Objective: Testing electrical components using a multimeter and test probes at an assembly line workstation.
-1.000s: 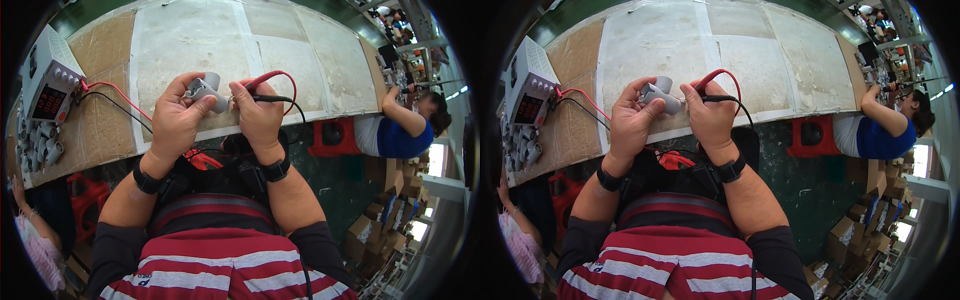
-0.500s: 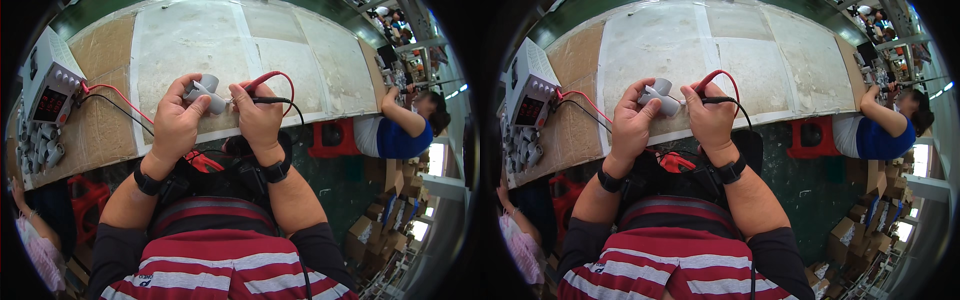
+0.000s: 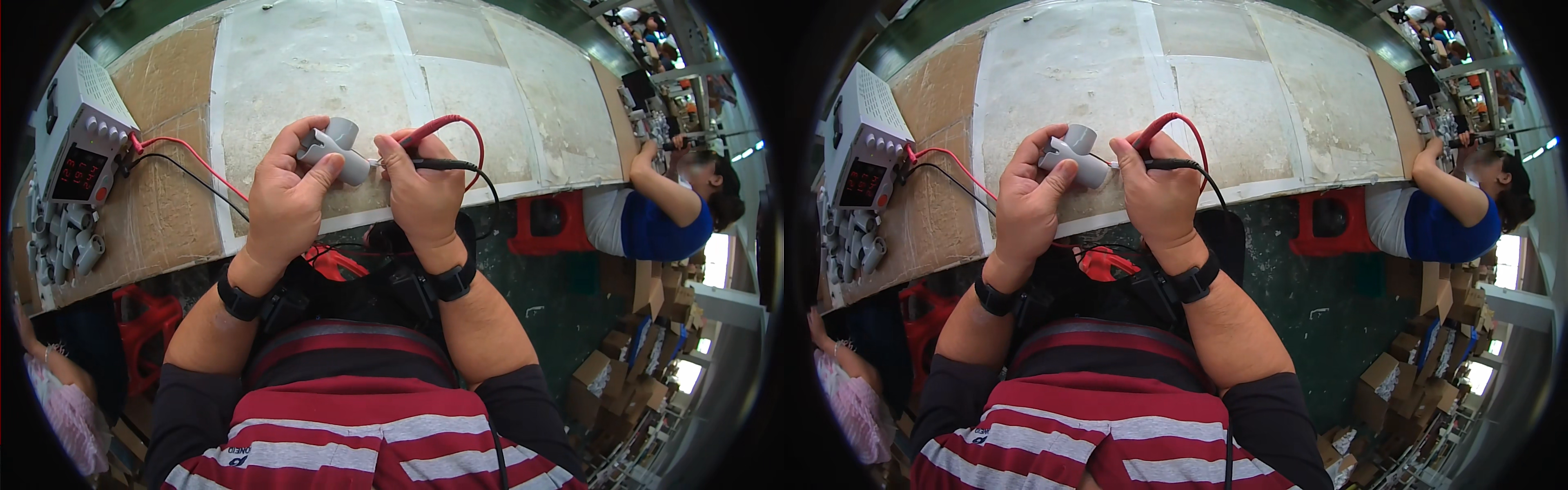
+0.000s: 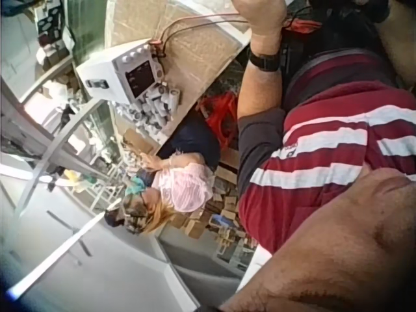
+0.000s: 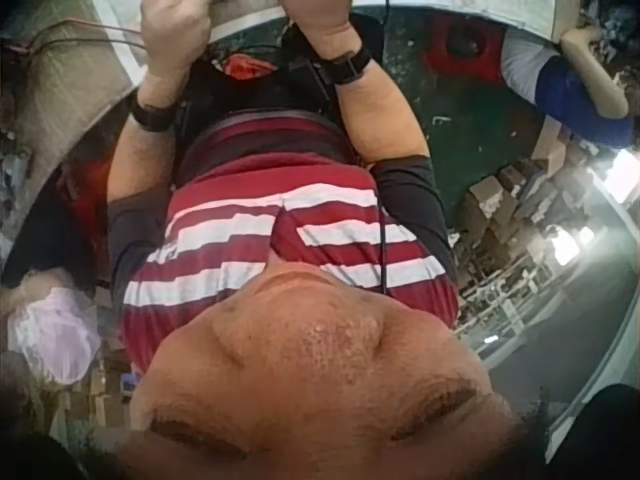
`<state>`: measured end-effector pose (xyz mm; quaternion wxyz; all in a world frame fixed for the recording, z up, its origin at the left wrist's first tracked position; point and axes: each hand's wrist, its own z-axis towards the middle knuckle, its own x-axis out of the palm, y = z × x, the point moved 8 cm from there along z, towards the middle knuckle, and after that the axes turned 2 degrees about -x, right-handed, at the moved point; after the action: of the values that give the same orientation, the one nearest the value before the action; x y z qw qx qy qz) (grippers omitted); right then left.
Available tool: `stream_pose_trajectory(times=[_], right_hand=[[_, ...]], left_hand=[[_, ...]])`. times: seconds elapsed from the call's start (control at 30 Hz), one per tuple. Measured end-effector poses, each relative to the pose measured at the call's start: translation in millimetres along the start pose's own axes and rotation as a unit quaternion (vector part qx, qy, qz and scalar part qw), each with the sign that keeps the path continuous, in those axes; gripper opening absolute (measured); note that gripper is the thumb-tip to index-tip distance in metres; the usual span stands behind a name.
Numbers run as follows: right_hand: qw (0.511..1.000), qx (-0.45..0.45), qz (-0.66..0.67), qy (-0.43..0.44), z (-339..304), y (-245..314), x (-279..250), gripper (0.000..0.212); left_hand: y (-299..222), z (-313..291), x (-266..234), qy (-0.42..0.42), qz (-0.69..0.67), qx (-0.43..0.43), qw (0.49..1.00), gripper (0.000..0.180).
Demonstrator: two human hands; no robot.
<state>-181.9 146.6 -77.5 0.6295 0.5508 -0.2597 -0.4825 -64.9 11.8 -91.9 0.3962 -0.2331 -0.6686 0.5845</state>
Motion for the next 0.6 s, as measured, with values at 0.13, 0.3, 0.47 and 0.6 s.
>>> stream_pose_trajectory(times=[0.13,0.3,0.47,0.6], right_hand=[[1.000,-0.002,-0.002,-0.002,0,-3,2,0.014],[0.999,0.022,0.022,0.008,-1,-3,15,0.013],[0.998,0.067,0.019,-0.002,-2,-13,2,0.012],[0.998,0.044,0.037,0.007,-4,-13,5,0.012]], left_hand=[[3,1,-1,-0.001,-0.008,-0.005,1.000,0.038],[5,1,-13,-0.019,-0.005,-0.007,1.000,0.038],[3,3,-4,0.004,0.073,0.010,0.997,0.040],[-5,-1,-8,-0.022,0.070,0.059,0.996,0.038]])
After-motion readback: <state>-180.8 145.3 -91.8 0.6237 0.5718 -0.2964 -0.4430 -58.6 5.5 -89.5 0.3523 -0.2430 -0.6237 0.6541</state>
